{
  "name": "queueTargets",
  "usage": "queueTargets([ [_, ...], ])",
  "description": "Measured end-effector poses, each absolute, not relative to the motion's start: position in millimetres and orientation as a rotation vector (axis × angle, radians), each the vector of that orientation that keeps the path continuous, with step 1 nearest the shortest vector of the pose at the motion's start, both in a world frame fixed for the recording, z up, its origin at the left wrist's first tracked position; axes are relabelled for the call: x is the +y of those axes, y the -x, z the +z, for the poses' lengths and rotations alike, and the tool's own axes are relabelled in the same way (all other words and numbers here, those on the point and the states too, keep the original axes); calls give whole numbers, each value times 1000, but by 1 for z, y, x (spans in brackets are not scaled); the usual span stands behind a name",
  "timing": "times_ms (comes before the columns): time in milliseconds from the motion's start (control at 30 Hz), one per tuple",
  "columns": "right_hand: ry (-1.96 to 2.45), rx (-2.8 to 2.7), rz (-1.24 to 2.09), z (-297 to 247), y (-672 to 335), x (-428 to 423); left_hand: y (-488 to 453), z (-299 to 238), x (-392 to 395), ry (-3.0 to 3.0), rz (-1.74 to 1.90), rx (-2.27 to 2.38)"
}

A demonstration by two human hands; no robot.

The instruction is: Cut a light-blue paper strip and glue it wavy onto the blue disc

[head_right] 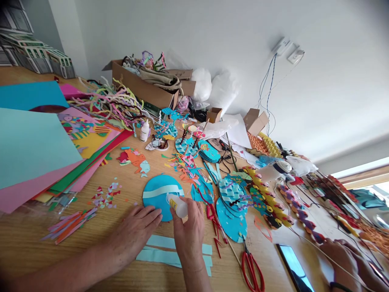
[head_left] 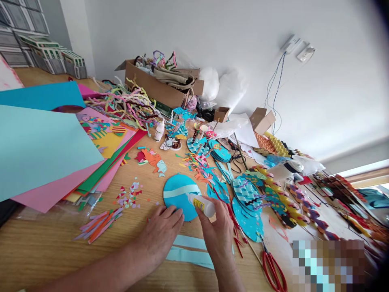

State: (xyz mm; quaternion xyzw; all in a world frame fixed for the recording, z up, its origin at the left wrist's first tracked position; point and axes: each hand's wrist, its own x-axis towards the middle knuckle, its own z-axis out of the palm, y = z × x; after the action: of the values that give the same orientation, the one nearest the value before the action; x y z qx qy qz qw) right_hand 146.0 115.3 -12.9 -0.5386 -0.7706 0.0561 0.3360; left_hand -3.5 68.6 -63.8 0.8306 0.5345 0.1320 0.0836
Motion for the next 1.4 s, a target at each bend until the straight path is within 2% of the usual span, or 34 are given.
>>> queueTargets([
  [800,1404,-2063,196,-13,-144,117,6,-58,68,-2471,385,1575],
  [1033,1439,-1838,471,-8,-146,113,6,-58,68,-2461,341,1578],
  [1267,1363,-1376,1069,-15,-146,108,7,-58,68,-2463,289,1569],
  [1400,1310,-1283,1118,-15,-147,107,8,-57,67,-2457,275,1575],
])
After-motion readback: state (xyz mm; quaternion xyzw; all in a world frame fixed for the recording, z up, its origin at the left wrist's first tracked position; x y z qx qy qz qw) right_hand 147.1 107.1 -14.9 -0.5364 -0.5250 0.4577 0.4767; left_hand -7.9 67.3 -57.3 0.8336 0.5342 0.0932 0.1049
